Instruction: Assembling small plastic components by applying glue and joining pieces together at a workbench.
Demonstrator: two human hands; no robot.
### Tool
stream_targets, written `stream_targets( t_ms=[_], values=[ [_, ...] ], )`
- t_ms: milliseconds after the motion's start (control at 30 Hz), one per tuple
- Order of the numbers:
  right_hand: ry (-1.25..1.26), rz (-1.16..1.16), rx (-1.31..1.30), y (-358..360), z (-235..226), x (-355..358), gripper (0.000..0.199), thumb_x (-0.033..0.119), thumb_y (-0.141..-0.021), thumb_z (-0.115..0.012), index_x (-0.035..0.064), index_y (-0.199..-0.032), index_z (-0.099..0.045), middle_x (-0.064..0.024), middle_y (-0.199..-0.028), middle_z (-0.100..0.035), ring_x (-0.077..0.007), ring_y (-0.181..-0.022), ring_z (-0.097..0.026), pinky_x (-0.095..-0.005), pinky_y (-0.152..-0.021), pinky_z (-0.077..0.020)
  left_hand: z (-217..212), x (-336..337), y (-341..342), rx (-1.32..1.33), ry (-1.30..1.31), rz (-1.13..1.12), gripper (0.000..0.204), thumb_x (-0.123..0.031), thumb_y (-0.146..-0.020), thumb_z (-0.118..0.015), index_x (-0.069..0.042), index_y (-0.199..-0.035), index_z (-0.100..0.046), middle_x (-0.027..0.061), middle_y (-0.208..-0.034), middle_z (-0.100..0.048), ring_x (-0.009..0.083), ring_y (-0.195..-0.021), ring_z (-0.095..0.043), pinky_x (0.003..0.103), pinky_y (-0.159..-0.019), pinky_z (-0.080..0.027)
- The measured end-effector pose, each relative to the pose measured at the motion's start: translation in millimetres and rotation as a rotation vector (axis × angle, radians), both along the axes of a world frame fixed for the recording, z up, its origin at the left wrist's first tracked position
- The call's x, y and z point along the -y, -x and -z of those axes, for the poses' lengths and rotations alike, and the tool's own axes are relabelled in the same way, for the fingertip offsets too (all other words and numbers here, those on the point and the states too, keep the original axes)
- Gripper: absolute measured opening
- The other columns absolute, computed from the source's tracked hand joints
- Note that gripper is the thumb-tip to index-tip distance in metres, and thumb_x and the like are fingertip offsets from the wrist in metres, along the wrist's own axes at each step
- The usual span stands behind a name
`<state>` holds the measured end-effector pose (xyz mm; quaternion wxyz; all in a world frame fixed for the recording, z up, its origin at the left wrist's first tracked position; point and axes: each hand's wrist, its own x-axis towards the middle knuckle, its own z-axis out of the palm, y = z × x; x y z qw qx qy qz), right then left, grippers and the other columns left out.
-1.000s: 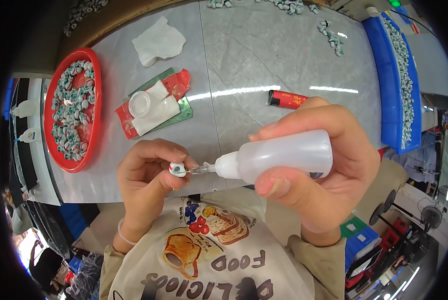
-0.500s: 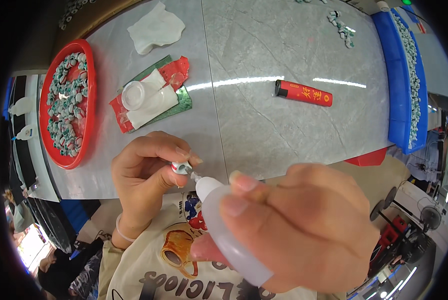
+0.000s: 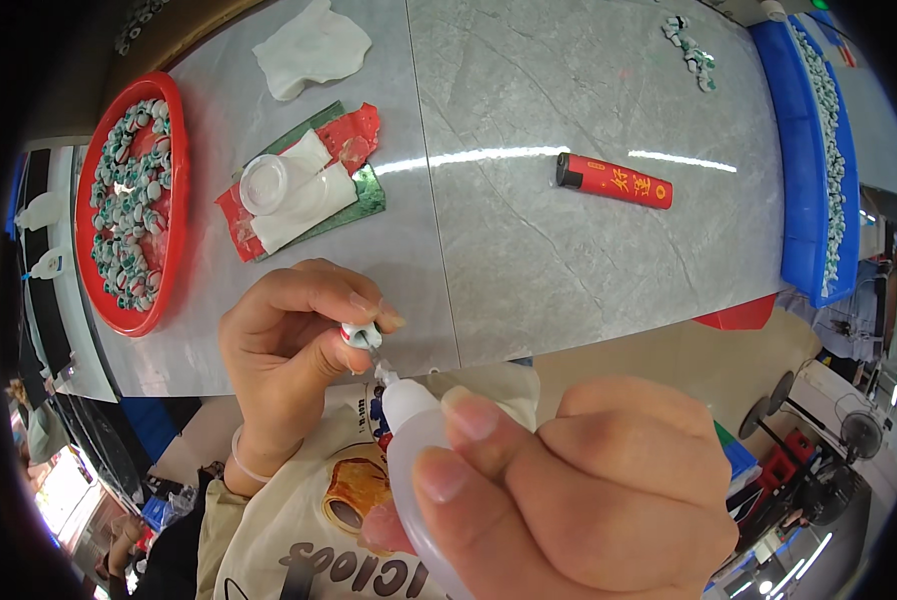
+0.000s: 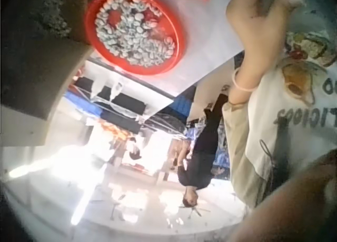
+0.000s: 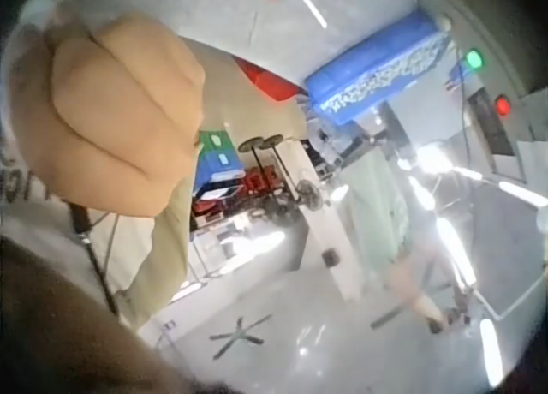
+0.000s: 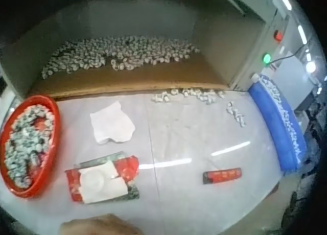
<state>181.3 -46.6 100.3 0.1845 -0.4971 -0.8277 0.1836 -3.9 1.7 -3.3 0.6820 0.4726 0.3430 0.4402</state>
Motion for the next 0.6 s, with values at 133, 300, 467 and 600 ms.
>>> stream_targets(
  t_ms=[133,300,467,600],
  values=[
    [-0.124,-0.005,-0.071,1.4,11.8,4.9,0.063,0.035,-0.060,-0.077,0.0030,-0.106,-0.048,-0.0151,-0.090,-0.055,-0.0213,-0.068,-0.049,-0.0299,-0.057,-0.0448,-1.5,0.0,-0.5,0.000,0.010,0.004,0.025,-0.009,-0.070,-0.069,0.002,-0.085,-0.053,0.0138,-0.079,-0.056,0.0201,-0.071,-0.058,0.028,-0.063,-0.046],
    [-0.067,-0.013,-0.066,1.6,6.4,1.5,0.063,0.037,-0.059,-0.077,0.0028,-0.104,-0.048,-0.0157,-0.089,-0.054,-0.0214,-0.067,-0.050,-0.0291,-0.056,-0.0444,-2.2,1.0,-0.4,-0.005,0.033,-0.012,0.025,-0.011,-0.070,-0.069,0.002,-0.084,-0.053,0.0135,-0.079,-0.056,0.0196,-0.071,-0.058,0.028,-0.063,-0.046],
    [-0.119,0.008,-0.118,1.5,15.6,2.7,0.064,0.037,-0.059,-0.077,0.0029,-0.105,-0.048,-0.0152,-0.088,-0.054,-0.0218,-0.068,-0.050,-0.0292,-0.056,-0.0442,-2.5,0.9,-1.6,0.018,0.044,-0.014,0.027,-0.013,-0.070,-0.070,0.001,-0.084,-0.053,0.0134,-0.078,-0.056,0.0193,-0.070,-0.058,0.027,-0.063,-0.045],
    [-0.100,-0.015,-0.085,-0.4,12.9,1.8,0.063,0.039,-0.060,-0.076,0.0027,-0.104,-0.048,-0.0142,-0.087,-0.054,-0.0210,-0.067,-0.050,-0.0287,-0.056,-0.0441,-2.7,0.6,-2.1,0.035,0.070,-0.037,0.028,-0.015,-0.070,-0.070,0.001,-0.083,-0.052,0.0130,-0.077,-0.056,0.0189,-0.069,-0.057,0.027,-0.062,-0.045]
  ],
)
